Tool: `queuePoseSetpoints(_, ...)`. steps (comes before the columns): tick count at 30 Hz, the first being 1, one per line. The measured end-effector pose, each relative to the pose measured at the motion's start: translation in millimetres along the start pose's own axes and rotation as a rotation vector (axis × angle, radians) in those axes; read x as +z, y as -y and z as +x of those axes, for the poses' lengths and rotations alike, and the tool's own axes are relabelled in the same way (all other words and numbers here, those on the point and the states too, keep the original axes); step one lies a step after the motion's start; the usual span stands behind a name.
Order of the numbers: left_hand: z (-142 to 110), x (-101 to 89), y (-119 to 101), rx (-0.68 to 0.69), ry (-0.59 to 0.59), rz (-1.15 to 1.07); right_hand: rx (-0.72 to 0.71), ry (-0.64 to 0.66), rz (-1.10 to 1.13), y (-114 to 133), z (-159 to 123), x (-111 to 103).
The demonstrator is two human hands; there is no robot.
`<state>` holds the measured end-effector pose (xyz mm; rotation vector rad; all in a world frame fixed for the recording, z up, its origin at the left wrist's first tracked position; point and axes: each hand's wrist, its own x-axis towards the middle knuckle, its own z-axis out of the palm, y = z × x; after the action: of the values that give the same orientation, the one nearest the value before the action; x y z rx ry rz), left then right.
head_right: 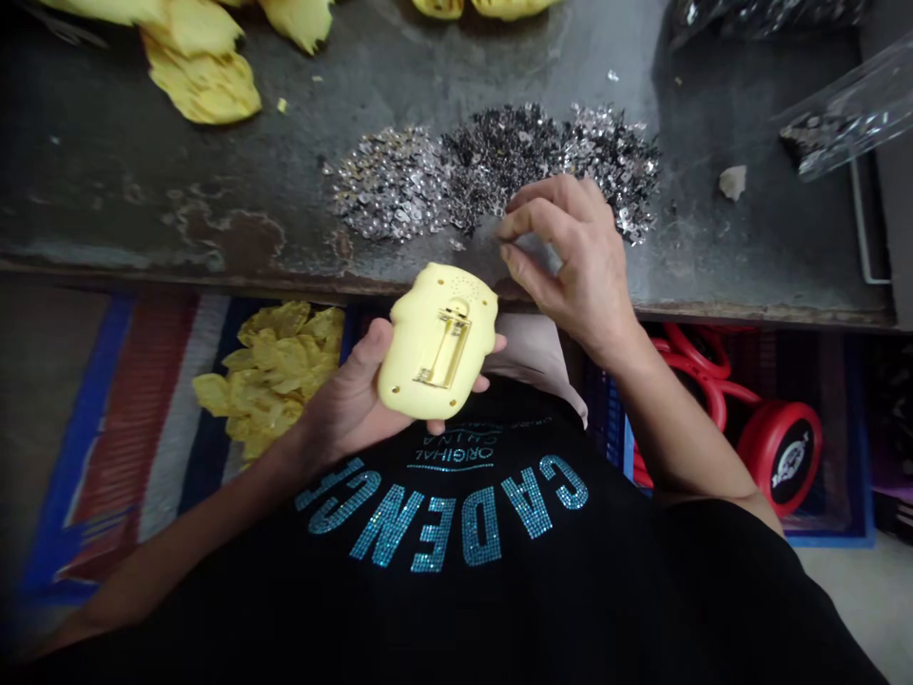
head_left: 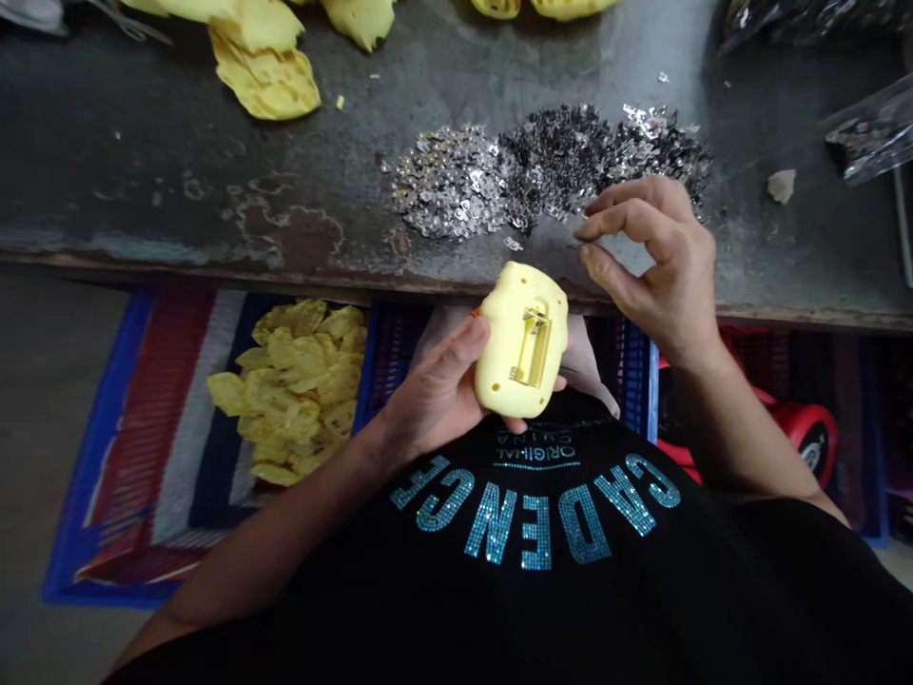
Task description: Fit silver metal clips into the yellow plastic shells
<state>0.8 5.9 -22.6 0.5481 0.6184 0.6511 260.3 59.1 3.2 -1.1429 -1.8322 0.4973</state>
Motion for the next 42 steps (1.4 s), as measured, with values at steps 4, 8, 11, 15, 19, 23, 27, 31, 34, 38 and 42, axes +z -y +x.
queuePoseSetpoints(4,1,-1.0,1,-0.009,-0.019,-0.038,-0.071,0.113,0.004,12,-8,6)
queuePoseSetpoints(8,1,0.2,0,0.004,-0.010,0.012,-0.071,0.148,0.161,17,-14,10)
queuePoseSetpoints(11,-2,4.4,-2,0.060,-0.055,0.097,-0.002,0.210,0.233,12,-13,10)
queuePoseSetpoints(15,-5,7.3,0,0.186,-0.169,0.159,0.050,0.283,0.253,8,-13,13)
queuePoseSetpoints(19,-9,4.3,4,0.248,-0.147,0.211,-0.011,0.211,0.217,9,-22,22)
queuePoseSetpoints(23,-15,-0.8,6,0.275,-0.212,0.381,-0.071,0.077,0.153,10,-32,32)
queuePoseSetpoints(27,-14,-9.8,5,0.245,-0.276,0.445,-0.076,0.074,0.099,6,-30,39)
queuePoseSetpoints(31,-12,-19.2,2,0.292,-0.321,0.349,-0.108,0.133,0.053,9,-14,43)
queuePoseSetpoints(34,-14,-29.1,0,0.340,-0.387,0.276,-0.166,0.180,0.013,16,5,51)
queuePoseSetpoints(38,-22,-47.5,-7,0.442,-0.520,0.204,-0.262,0.241,-0.028,29,37,74)
queuePoseSetpoints(42,-39,-60.7,-19,0.580,-0.652,0.193,-0.361,0.266,0.052,40,64,105)
